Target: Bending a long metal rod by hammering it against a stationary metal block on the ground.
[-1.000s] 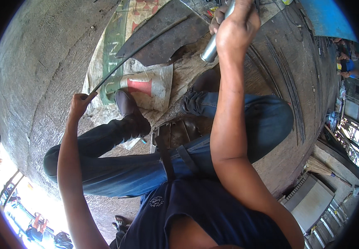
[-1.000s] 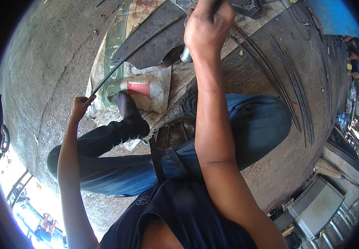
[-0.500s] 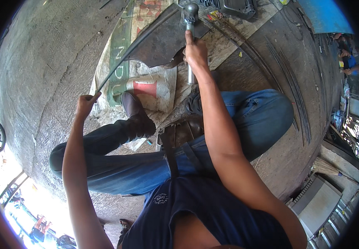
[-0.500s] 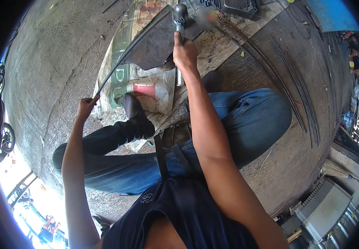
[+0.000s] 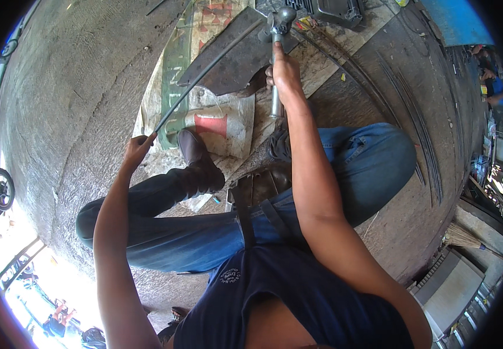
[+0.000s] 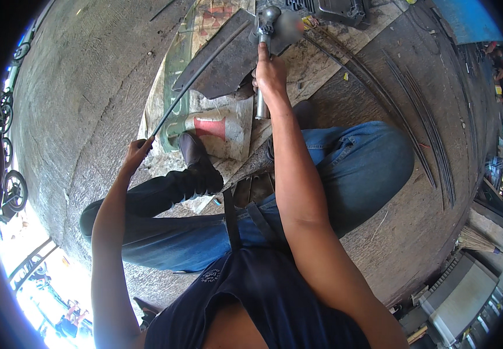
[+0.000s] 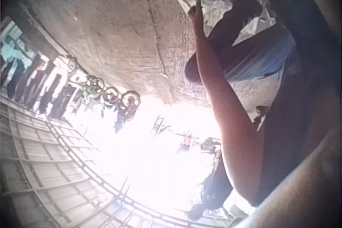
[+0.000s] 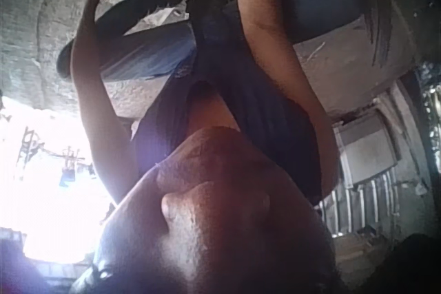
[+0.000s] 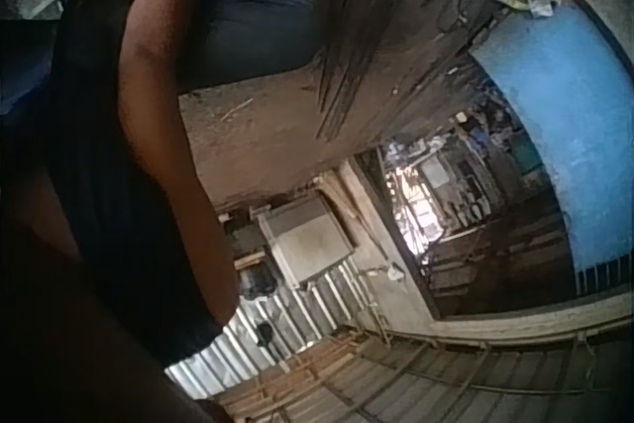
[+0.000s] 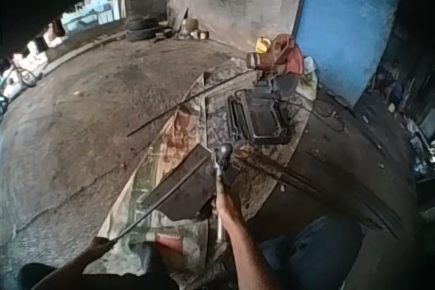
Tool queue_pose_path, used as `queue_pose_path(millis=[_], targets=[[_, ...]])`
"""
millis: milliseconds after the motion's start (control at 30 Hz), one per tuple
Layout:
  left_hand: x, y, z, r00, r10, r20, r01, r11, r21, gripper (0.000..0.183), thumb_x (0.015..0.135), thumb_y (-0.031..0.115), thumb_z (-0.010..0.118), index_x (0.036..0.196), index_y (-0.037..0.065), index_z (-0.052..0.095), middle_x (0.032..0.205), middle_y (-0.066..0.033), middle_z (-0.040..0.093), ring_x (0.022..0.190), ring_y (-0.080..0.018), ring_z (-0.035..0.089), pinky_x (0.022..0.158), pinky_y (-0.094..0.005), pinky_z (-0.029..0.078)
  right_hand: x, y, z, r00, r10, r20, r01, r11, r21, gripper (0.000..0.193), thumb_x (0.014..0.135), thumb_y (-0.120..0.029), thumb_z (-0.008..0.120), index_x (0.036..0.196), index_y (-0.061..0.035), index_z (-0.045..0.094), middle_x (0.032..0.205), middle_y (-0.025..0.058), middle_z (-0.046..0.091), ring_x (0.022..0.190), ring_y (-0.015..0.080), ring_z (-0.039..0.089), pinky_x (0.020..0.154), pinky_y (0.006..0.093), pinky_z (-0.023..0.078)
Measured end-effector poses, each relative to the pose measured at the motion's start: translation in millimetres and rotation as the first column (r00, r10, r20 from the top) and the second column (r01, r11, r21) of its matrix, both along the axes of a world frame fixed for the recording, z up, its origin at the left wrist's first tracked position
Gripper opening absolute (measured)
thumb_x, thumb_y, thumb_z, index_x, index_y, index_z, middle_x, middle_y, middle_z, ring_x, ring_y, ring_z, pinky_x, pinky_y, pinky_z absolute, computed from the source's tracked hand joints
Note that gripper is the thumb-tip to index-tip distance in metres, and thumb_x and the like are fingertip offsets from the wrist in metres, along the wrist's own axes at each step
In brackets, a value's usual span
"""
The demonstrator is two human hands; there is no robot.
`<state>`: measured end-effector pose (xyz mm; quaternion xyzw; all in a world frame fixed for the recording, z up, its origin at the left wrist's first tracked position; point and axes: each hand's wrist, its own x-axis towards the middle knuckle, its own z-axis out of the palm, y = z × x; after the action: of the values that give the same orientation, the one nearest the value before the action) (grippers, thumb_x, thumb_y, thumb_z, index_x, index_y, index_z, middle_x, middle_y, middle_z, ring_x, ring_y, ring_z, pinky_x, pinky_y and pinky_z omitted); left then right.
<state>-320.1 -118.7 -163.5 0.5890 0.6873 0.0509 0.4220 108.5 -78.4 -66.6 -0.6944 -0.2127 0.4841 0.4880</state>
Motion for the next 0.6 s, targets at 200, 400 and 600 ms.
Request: queue_pose_path(millis=[200, 400, 600], targets=[[-10, 4, -17, 0.996, -0.022, 0.089, 0.027, 0.998, -0.057, 0.052, 0.083, 0.05, 0.064, 0.071, -0.001, 0.066, 0.06, -0.0037, 0.057, 0.055, -0.0105, 0.05, 0.052, -0.0275, 0.039, 7, 2, -7, 0.995, -0.028, -0.097, 0.029, 1.0, 0.01, 0.047, 0.093, -0.052, 0.048, 0.077, -0.0081, 0.045, 0.054, -0.0006, 0.042, 0.04, 0.0085, 0.038, 0.038, 0.0248, 0.033], [1, 5, -3, 0.997, -0.02, 0.071, 0.027, 0.994, -0.101, 0.046, 0.08, 0.044, 0.071, 0.07, -0.001, 0.068, 0.059, -0.0043, 0.061, 0.052, -0.009, 0.053, 0.05, -0.0256, 0.042, 9, 3, -14, 0.981, -0.029, 0.191, 0.036, 0.999, -0.034, 0.053, 0.094, -0.05, 0.046, 0.073, -0.0019, 0.05, 0.055, 0.0066, 0.048, 0.044, 0.0171, 0.048, 0.043, 0.0321, 0.04], [-2, 5, -9, 1.0, 0.022, 0.014, -0.02, 0.991, -0.132, 0.048, 0.078, 0.047, 0.072, 0.072, -0.001, 0.069, 0.06, -0.0042, 0.062, 0.052, -0.0096, 0.054, 0.049, -0.0264, 0.043, 1, 4, 1, 0.92, 0.02, 0.392, -0.005, 0.999, -0.041, 0.06, 0.094, -0.05, 0.043, 0.068, 0.0024, 0.057, 0.059, 0.0158, 0.057, 0.059, 0.0286, 0.062, 0.059, 0.042, 0.047]])
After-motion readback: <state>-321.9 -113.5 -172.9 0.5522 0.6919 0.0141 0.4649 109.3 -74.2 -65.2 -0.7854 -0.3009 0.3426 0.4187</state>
